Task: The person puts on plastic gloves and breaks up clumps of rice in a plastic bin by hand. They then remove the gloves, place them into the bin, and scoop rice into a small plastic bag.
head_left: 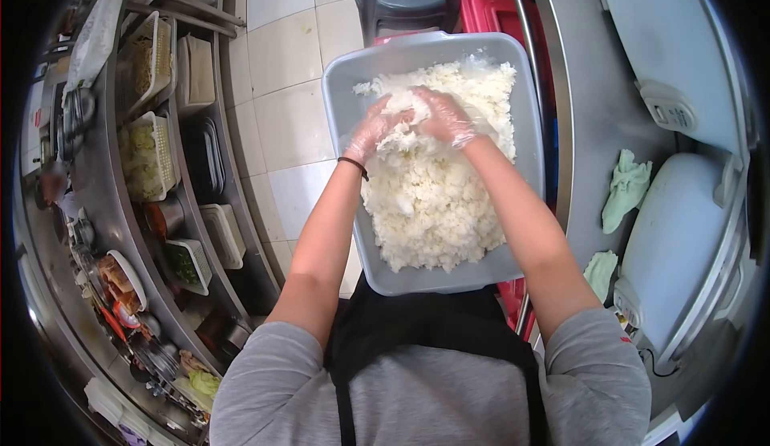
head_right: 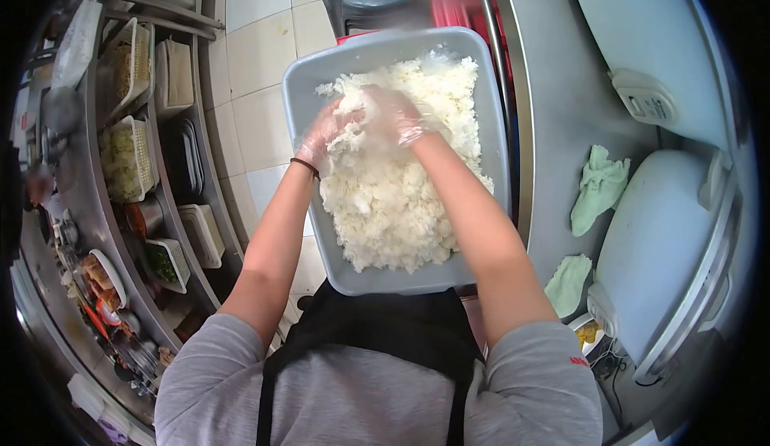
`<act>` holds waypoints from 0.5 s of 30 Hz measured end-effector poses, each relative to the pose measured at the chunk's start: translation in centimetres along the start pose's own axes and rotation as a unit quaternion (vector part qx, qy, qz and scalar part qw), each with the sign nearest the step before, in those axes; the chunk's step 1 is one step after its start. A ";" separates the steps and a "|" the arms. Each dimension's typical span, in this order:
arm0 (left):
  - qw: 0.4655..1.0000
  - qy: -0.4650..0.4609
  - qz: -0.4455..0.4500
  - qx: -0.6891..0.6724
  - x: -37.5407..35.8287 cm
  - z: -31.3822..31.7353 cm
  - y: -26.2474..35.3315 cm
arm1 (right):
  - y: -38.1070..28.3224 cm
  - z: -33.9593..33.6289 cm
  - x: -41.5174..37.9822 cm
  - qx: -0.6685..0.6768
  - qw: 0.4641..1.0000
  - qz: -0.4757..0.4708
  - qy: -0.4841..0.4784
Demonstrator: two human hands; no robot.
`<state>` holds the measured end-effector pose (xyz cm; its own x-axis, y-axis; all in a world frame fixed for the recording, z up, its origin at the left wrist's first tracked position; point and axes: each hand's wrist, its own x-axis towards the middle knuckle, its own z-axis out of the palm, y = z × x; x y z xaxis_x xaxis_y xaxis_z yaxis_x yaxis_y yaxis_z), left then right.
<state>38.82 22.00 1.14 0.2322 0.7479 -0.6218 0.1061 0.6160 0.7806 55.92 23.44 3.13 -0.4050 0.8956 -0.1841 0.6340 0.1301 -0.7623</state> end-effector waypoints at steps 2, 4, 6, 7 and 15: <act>0.990 -0.066 0.125 0.024 0.4 0.2 0.3 | -0.1 -1.7 -0.5 -0.031 0.999 -0.009 0.030; 0.986 -0.055 0.111 -0.113 1.6 0.9 -0.3 | -0.8 -3.5 -1.4 0.007 0.996 0.090 0.002; 0.963 -0.044 0.095 -0.248 1.6 1.6 0.1 | -0.5 -3.7 -2.1 0.046 0.995 0.075 0.041; 0.988 -0.009 0.076 -0.136 0.5 1.9 1.5 | -2.5 -5.0 -3.0 0.078 0.989 0.123 0.039; 0.881 0.146 0.240 0.382 -5.9 1.4 -1.3 | 2.6 -7.1 -10.2 -0.017 0.985 0.141 0.099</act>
<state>38.69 16.46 3.89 0.1809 0.9771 -0.1122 0.7081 -0.0503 0.7043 66.35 17.65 7.46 -0.0746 0.9632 -0.2582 0.7260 -0.1250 -0.6763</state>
